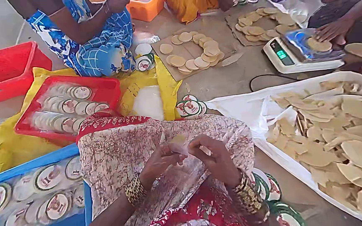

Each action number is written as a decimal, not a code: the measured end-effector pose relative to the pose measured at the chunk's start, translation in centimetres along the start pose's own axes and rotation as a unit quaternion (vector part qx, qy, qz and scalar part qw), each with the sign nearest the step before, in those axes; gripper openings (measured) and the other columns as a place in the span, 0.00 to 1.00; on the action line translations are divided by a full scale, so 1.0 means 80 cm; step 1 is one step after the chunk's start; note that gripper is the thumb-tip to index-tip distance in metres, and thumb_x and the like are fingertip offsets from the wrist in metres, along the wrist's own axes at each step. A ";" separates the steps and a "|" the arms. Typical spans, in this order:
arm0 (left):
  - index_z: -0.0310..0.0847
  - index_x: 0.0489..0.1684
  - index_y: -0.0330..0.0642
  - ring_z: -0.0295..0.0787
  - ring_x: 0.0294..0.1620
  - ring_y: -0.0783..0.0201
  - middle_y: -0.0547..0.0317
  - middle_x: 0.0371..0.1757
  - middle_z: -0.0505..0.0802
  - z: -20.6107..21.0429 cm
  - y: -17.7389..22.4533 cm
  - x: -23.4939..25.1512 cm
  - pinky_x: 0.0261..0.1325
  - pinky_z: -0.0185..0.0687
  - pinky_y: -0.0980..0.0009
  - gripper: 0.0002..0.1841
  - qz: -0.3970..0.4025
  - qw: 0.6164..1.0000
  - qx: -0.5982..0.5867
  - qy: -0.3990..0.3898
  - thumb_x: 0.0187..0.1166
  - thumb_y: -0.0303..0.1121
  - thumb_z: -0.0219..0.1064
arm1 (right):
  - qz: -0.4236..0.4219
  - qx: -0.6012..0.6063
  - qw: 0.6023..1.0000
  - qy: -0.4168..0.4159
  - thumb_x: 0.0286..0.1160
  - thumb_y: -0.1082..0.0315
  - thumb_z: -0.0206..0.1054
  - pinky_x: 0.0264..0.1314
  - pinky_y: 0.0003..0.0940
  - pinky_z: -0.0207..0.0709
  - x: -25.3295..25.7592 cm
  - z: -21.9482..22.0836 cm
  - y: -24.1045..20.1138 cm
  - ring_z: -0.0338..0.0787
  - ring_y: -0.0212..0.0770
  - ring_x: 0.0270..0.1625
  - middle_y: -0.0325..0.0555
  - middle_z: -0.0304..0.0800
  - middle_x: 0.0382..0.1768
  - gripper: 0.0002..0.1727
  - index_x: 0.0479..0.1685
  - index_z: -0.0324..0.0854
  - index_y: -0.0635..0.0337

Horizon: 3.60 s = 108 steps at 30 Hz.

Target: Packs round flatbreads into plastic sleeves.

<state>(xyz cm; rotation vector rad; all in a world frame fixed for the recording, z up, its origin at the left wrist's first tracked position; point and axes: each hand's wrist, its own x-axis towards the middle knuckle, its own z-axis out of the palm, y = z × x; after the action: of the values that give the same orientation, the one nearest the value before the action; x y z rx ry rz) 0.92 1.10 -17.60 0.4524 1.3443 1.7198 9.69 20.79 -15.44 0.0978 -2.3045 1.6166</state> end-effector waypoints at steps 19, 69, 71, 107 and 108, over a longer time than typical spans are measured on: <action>0.88 0.46 0.33 0.92 0.42 0.70 0.58 0.39 0.95 -0.067 -0.027 0.061 0.52 0.89 0.72 0.07 0.122 0.928 0.106 0.336 0.80 0.24 0.66 | 0.454 -0.344 0.816 -0.100 0.76 0.59 0.71 0.79 0.61 0.69 0.184 -0.030 0.210 0.79 0.63 0.77 0.66 0.81 0.73 0.34 0.81 0.70 0.63; 0.88 0.45 0.35 0.92 0.39 0.76 0.67 0.39 0.96 -0.074 -0.032 0.094 0.49 0.89 0.76 0.06 0.033 0.931 -0.104 0.349 0.78 0.19 0.67 | 0.409 -0.421 0.809 0.031 0.57 0.50 0.84 0.80 0.75 0.56 0.553 -0.045 0.325 0.71 0.70 0.81 0.71 0.79 0.73 0.44 0.71 0.77 0.71; 0.88 0.44 0.39 0.93 0.38 0.77 0.70 0.36 0.97 -0.071 -0.029 0.093 0.50 0.90 0.75 0.08 0.032 0.928 -0.103 0.356 0.77 0.18 0.65 | 0.370 -0.363 0.855 0.033 0.62 0.56 0.83 0.72 0.75 0.66 0.538 -0.041 0.306 0.79 0.72 0.72 0.74 0.83 0.64 0.34 0.64 0.82 0.70; 0.82 0.42 0.42 0.95 0.37 0.72 0.64 0.35 0.96 0.031 -0.067 0.057 0.44 0.93 0.73 0.13 -0.167 0.955 -0.113 0.215 0.89 0.25 0.49 | 0.037 -0.194 0.980 -0.037 0.57 0.77 0.75 0.84 0.57 0.67 -0.064 -0.019 0.044 0.79 0.61 0.79 0.57 0.89 0.67 0.23 0.58 0.90 0.62; 0.81 0.45 0.41 0.94 0.38 0.72 0.64 0.36 0.96 0.032 -0.068 0.059 0.45 0.93 0.72 0.11 -0.159 0.956 -0.104 0.222 0.89 0.24 0.50 | 0.053 -0.163 0.985 0.021 0.59 0.79 0.72 0.84 0.53 0.69 -0.076 -0.036 0.042 0.81 0.58 0.78 0.58 0.89 0.66 0.22 0.57 0.90 0.65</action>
<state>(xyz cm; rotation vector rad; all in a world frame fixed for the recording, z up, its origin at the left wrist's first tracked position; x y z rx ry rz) 2.46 6.58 -22.76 -0.2777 1.4284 1.7192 15.28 23.91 -19.39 -0.1369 -2.5437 1.2497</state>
